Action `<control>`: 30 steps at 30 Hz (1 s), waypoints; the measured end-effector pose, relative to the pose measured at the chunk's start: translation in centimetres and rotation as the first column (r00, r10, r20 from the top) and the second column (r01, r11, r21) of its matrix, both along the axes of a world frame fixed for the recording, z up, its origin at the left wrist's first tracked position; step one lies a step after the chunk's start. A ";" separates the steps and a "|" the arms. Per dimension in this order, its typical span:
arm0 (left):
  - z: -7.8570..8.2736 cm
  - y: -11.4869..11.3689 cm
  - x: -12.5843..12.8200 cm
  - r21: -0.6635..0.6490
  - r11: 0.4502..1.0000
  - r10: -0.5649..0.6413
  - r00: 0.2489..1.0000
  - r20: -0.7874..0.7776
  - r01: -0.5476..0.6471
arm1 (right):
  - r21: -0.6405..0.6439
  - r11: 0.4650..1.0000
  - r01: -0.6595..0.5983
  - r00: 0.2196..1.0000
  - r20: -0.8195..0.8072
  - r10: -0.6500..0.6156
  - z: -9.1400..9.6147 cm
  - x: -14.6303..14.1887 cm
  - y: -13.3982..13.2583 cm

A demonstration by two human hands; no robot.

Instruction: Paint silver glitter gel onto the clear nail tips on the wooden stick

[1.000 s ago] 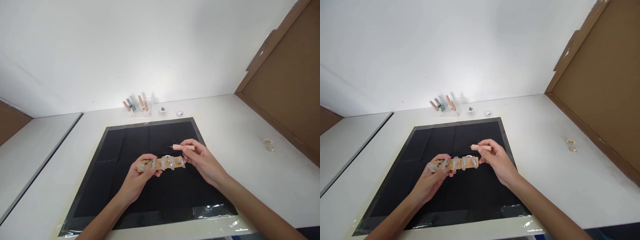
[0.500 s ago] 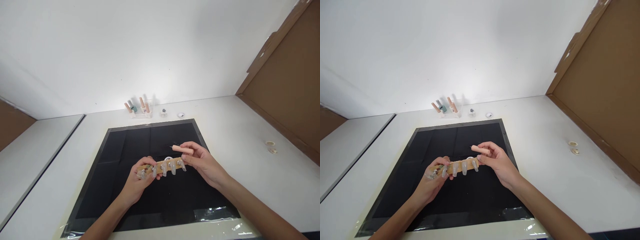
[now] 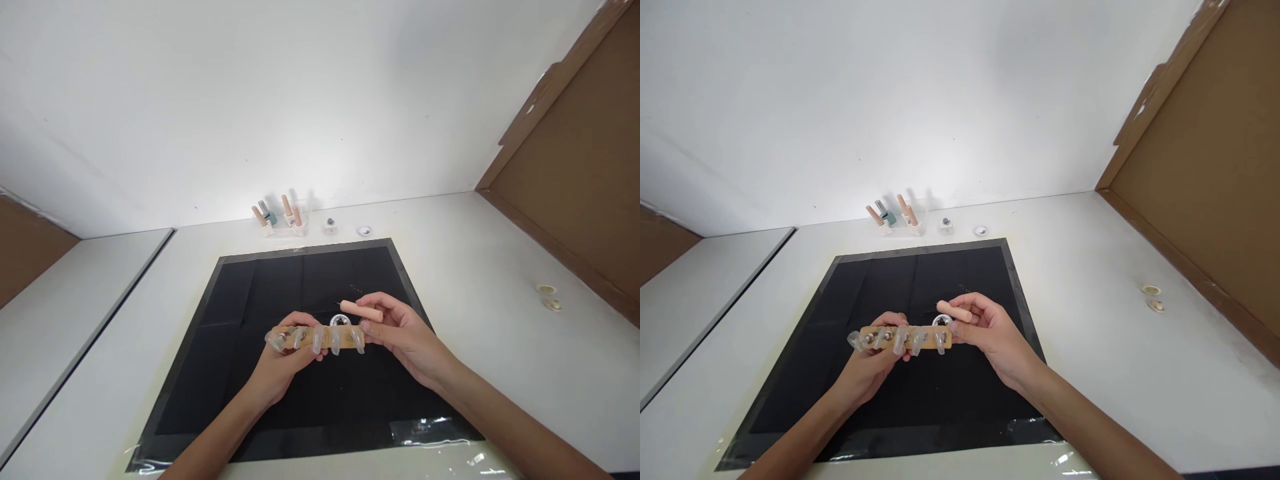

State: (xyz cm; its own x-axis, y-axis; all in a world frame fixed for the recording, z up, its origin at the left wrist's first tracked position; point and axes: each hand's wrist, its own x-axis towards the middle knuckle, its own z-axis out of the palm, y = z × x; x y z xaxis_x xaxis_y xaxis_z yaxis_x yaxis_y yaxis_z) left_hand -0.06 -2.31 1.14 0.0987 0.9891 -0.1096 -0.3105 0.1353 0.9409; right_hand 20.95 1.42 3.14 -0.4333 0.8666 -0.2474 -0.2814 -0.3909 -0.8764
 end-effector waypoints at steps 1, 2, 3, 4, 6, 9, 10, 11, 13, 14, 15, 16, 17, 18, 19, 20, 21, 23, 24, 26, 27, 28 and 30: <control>0.1 0.0 0.1 -0.013 1.000 -0.008 0.999 0.034 0.009 | 0.009 1.000 0.001 1.000 -0.001 -0.001 0.0 -0.1 -0.1; 0.1 0.1 0.2 -0.023 0.999 -0.022 0.998 0.060 0.023 | 0.020 1.000 0.000 1.000 -0.003 0.000 -0.1 -0.2 -0.2; 0.2 0.1 0.3 -0.034 0.999 -0.037 0.996 0.080 0.039 | 0.031 1.000 -0.001 1.000 -0.006 0.001 -0.2 -0.3 -0.3; 0.3 0.1 0.3 -0.045 0.997 -0.051 0.994 0.095 0.055 | 0.041 0.999 -0.003 1.000 -0.009 0.003 -0.3 -0.4 -0.4; 0.3 0.1 0.3 -0.066 0.995 -0.071 0.990 0.122 0.080 | 0.064 0.998 -0.007 1.000 -0.008 0.007 -0.4 -0.6 -0.5; 0.2 0.1 0.3 -0.079 0.993 -0.074 0.984 0.162 0.087 | 0.113 0.994 0.013 1.000 0.018 -0.016 -0.4 -0.6 -0.4; 0.1 0.1 0.3 -0.083 0.992 -0.078 0.982 0.171 0.093 | 0.132 0.991 0.034 0.999 0.029 -0.038 -0.3 -0.6 -0.3; 0.1 0.0 0.3 -0.090 0.991 -0.083 0.981 0.177 0.100 | 0.151 0.986 0.063 0.997 0.040 -0.070 -0.3 -0.4 -0.2; 0.1 -0.1 0.1 -0.103 0.989 -0.083 0.979 0.184 0.104 | 0.199 0.970 0.137 0.987 0.059 -0.151 -0.1 -0.1 0.2; 0.1 -0.1 0.0 -0.109 0.989 -0.076 0.980 0.186 0.098 | 0.231 0.958 0.170 0.979 0.069 -0.190 0.0 0.1 0.3; 0.2 -0.1 -0.1 -0.114 0.990 -0.063 0.980 0.188 0.086 | 0.269 0.943 0.195 0.971 0.083 -0.225 0.2 0.3 0.5; 0.3 0.0 -0.3 -0.116 0.991 -0.046 0.980 0.193 0.069 | 0.308 0.929 0.206 0.963 0.106 -0.249 0.3 0.5 0.7; 0.4 0.0 -0.5 -0.117 0.992 -0.029 0.980 0.198 0.053 | 0.347 0.915 0.204 0.955 0.135 -0.264 0.4 0.7 0.8; 0.4 0.2 -0.8 -0.121 0.992 -0.017 0.980 0.199 0.042 | 0.381 0.904 0.194 0.946 0.170 -0.275 0.5 0.9 0.9; 0.5 0.3 -1.0 -0.129 0.991 -0.013 0.980 0.198 0.039 | 0.405 0.898 0.173 0.939 0.206 -0.274 0.5 0.9 1.0; 0.6 0.5 -1.3 -0.145 0.988 -0.016 0.981 0.194 0.045 | 0.420 0.895 0.148 0.934 0.237 -0.266 0.5 1.0 1.1; 0.6 0.6 -1.6 -0.165 0.985 -0.026 0.981 0.191 0.058 | 0.428 0.896 0.119 0.931 0.266 -0.251 0.5 1.0 1.2; 0.7 0.9 -2.1 -0.210 0.974 -0.044 0.978 0.203 0.088 | 0.435 0.898 0.062 0.926 0.310 -0.214 0.3 1.1 1.4; 0.8 1.0 -2.2 -0.231 0.968 -0.045 0.975 0.217 0.096 | 0.441 0.897 0.033 0.922 0.332 -0.198 0.1 1.1 1.5; 0.8 1.1 -2.5 -0.272 0.959 -0.015 0.969 0.245 0.083 | 0.469 0.883 -0.030 0.903 0.392 -0.178 0.0 1.1 1.6; 0.9 1.1 -2.6 -0.292 0.954 0.010 0.968 0.253 0.066 | 0.486 0.871 -0.069 0.886 0.431 -0.170 0.0 1.1 1.6; 0.9 1.1 -2.7 -0.312 0.949 0.038 0.966 0.255 0.045 | 0.504 0.857 -0.110 0.866 0.472 -0.166 0.0 1.1 1.5; 0.8 1.1 -2.8 -0.343 0.939 0.088 0.964 0.251 0.004 | 0.528 0.828 -0.190 0.827 0.541 -0.155 0.2 1.2 1.4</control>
State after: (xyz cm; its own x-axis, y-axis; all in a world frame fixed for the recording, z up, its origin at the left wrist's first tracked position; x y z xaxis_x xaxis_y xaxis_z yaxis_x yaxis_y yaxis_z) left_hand -2.83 -1.18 1.94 0.1279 0.9014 -0.4136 -0.5489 0.4117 0.7275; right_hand 22.15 2.82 3.29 -0.3923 0.9178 0.0609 0.3053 0.1923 -0.9326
